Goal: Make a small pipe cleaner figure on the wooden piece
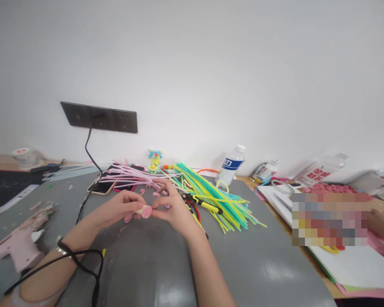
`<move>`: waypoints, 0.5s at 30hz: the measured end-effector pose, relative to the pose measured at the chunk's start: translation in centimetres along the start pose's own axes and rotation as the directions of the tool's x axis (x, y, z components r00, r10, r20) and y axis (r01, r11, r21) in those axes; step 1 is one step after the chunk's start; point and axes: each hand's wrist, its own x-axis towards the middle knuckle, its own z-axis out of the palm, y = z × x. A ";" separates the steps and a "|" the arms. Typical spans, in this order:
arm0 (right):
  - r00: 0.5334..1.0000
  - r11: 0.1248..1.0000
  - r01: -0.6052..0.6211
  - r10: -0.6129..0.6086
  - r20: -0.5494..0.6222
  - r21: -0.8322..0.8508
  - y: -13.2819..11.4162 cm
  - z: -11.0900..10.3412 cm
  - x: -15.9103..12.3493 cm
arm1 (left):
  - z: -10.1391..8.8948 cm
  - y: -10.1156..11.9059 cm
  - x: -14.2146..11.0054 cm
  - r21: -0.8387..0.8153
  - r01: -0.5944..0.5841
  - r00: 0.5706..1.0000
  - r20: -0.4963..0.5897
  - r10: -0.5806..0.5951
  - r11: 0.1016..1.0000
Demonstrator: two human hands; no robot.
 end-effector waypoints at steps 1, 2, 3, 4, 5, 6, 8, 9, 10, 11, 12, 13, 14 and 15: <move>1.000 1.000 -0.015 0.015 0.022 0.020 0.0 0.1 0.0 | -0.1 -0.1 0.0 0.001 0.000 1.000 0.007 0.000 1.000; 0.998 0.998 -0.035 0.033 0.052 0.046 -0.1 0.1 -0.1 | -0.1 -0.1 -0.1 0.004 -0.001 1.000 0.017 0.001 1.000; 0.995 0.995 -0.062 0.056 0.085 0.074 -0.2 0.1 -0.1 | -0.2 -0.2 -0.1 0.007 -0.001 1.000 0.027 0.001 1.000; 0.990 0.991 -0.088 0.076 0.116 0.100 -0.3 0.1 -0.1 | -0.2 -0.3 -0.1 0.011 -0.001 0.999 0.036 0.000 1.000; 0.985 0.986 -0.114 0.096 0.142 0.122 -0.4 0.0 -0.1 | -0.2 -0.3 -0.2 0.016 0.000 0.999 0.043 0.000 1.000; 0.981 0.981 -0.135 0.112 0.158 0.139 -0.6 -0.1 0.0 | -0.3 -0.3 -0.2 0.022 0.000 0.999 0.050 -0.001 1.000; 0.973 0.968 -0.181 0.150 0.177 0.174 -1.0 -0.3 0.0 | -0.2 -0.2 -0.3 0.038 -0.005 0.998 0.068 0.003 0.999; 0.967 0.957 -0.211 0.174 0.188 0.197 -1.2 -0.5 0.1 | -0.2 -0.2 -0.3 0.043 -0.010 0.996 0.084 0.007 0.999; 0.959 0.943 -0.245 0.201 0.201 0.226 -1.3 -0.5 0.0 | -0.1 -0.1 -0.3 0.043 -0.017 0.994 0.105 0.013 0.999; 0.949 0.925 -0.281 0.228 0.216 0.257 -1.3 -0.6 0.0 | -0.1 0.0 -0.3 0.041 -0.023 0.991 0.130 0.018 0.999; 0.941 0.906 -0.311 0.251 0.229 0.287 -1.3 -0.6 0.0 | 0.0 0.1 -0.3 0.039 -0.028 0.989 0.148 0.022 0.999; 0.935 0.892 -0.331 0.266 0.234 0.309 -1.2 -0.6 -0.1 | 0.1 0.2 -0.3 0.040 -0.032 0.987 0.157 0.025 0.999; 0.935 0.886 -0.335 0.271 0.229 0.320 -1.1 -0.5 -0.2 | 0.2 0.3 -0.3 0.047 -0.033 0.987 0.157 0.026 0.998; 0.938 0.888 -0.331 0.271 0.218 0.321 -0.9 -0.5 -0.3 | 0.3 0.4 -0.3 0.061 -0.035 0.989 0.148 0.026 0.998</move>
